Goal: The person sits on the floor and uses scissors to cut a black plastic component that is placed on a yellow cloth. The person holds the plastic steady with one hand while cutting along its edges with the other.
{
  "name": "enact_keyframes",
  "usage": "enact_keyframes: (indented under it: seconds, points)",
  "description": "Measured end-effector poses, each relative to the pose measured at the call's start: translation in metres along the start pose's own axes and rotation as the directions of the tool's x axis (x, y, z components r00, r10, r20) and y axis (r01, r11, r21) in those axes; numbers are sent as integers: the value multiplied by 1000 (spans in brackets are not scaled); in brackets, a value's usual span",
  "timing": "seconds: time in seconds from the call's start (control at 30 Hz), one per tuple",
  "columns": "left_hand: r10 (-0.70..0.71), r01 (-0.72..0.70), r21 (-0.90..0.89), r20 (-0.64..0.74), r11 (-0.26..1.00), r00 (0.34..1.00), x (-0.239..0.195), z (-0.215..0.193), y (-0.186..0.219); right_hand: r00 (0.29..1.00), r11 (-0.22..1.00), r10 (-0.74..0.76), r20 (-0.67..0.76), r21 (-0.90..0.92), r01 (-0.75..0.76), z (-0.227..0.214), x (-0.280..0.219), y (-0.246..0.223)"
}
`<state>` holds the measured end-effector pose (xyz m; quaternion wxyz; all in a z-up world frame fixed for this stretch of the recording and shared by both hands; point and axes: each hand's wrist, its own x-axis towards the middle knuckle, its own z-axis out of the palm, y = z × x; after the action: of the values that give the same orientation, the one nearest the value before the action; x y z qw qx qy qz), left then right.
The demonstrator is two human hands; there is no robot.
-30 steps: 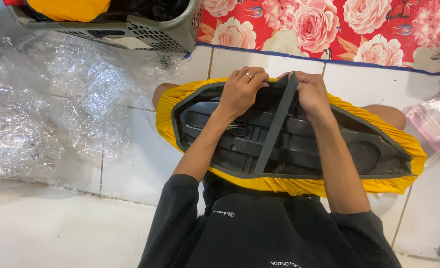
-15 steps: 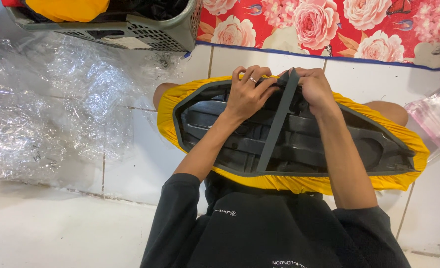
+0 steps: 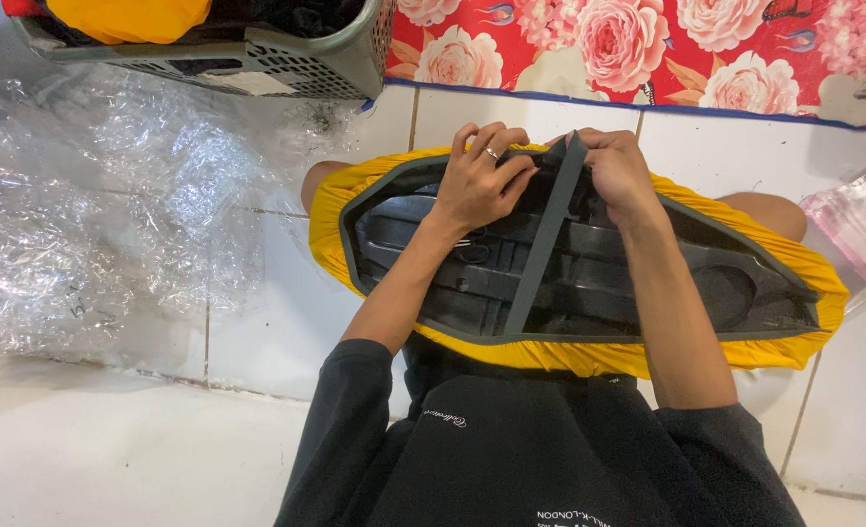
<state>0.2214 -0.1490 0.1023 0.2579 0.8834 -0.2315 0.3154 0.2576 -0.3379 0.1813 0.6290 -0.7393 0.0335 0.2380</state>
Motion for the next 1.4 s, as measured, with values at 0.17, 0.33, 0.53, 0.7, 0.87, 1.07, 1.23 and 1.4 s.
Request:
enact_keyframes:
  seconds: [0.17, 0.33, 0.53, 0.7, 0.87, 1.07, 1.23, 1.4]
  points:
    - [-4, 6, -83, 34, 997, 999, -3, -4, -8, 1000, 1000, -2, -5, -3, 2, -1, -2, -1]
    - [-33, 34, -119, 11, 992, 999, 3, -16, -4, 1000, 999, -29, -5, -36, 29, -5, 9, 20]
    - [-171, 208, -63, 366, 976, 915, 31, -43, 69, 887, 818, -462, 31, -372, 439, -13, 25, 85]
    - [-396, 290, 295, 421, 911, 816, 18, -1, 111, 629, 297, -744, 226, -731, 614, -2, 4, 66]
    - [-372, 199, 421, 382, 885, 846, 18, 12, 97, 644, 153, -685, 340, -798, 583, -25, 11, 83]
    - [-182, -32, 521, 356, 853, 917, 13, 25, 65, 526, 43, -788, 320, -824, 565, -26, 28, 100]
    - [-80, -67, 299, 453, 952, 888, 4, 17, 25, 512, 28, -793, 330, -820, 571, -32, 47, 97]
    - [-253, 222, 125, 366, 967, 896, 14, 3, 22, 652, 417, -707, 273, -584, 697, -30, 62, 81]
